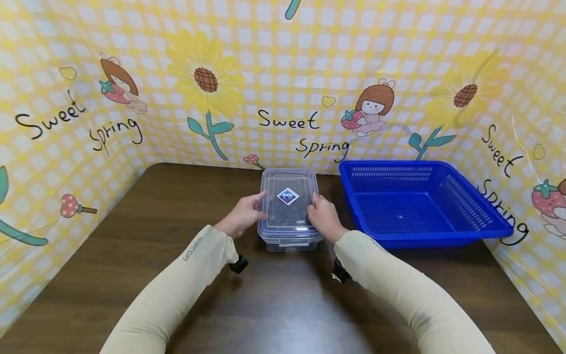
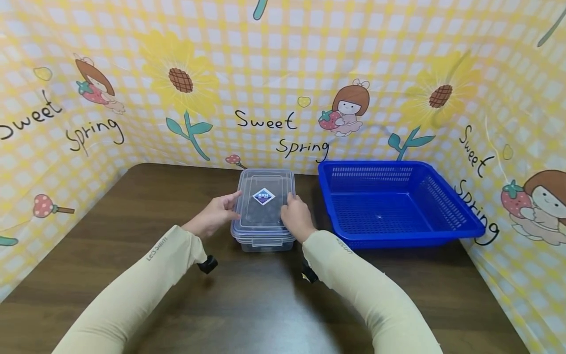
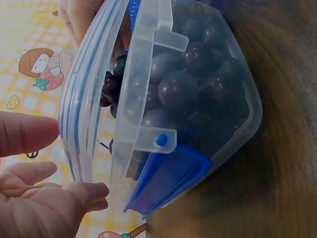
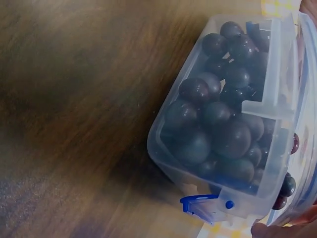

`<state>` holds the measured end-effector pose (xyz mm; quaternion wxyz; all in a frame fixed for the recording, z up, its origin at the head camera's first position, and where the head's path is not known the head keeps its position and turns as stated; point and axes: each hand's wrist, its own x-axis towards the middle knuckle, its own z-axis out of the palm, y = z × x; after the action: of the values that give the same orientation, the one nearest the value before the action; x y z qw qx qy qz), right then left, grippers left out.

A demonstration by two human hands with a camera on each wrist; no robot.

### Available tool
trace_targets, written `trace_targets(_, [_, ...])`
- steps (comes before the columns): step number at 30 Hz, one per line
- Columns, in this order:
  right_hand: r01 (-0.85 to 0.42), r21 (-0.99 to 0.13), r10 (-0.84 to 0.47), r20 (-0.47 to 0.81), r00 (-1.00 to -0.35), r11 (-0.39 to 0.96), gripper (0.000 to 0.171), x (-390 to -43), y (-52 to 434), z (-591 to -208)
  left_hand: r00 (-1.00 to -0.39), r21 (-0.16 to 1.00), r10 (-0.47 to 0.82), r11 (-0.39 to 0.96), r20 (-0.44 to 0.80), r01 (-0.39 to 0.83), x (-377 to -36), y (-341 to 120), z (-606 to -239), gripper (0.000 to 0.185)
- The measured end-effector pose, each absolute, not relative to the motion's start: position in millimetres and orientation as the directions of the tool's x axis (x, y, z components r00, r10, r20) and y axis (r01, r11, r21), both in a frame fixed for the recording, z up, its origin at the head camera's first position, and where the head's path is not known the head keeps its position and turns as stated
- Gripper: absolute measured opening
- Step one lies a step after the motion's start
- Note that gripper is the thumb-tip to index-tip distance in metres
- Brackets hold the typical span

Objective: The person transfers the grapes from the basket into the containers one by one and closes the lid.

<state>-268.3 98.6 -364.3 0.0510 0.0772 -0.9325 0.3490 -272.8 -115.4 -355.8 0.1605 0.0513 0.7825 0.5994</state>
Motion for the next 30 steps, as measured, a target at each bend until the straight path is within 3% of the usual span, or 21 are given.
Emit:
trace_targets(23, [-0.121,-0.668,-0.068,0.105,-0.992,0.734,0.045,-275,102,-373,-0.944,0.938,0.246,0.319,-0.221,-0.136,-274,-107,-358,0.063])
trace_targets(30, [-0.154,-0.672,-0.074,0.146,-0.986,0.724,0.046,-276,103,-377,-0.945,0.938,0.246,0.32,-0.216,-0.131,-275,-106,-357,0.064])
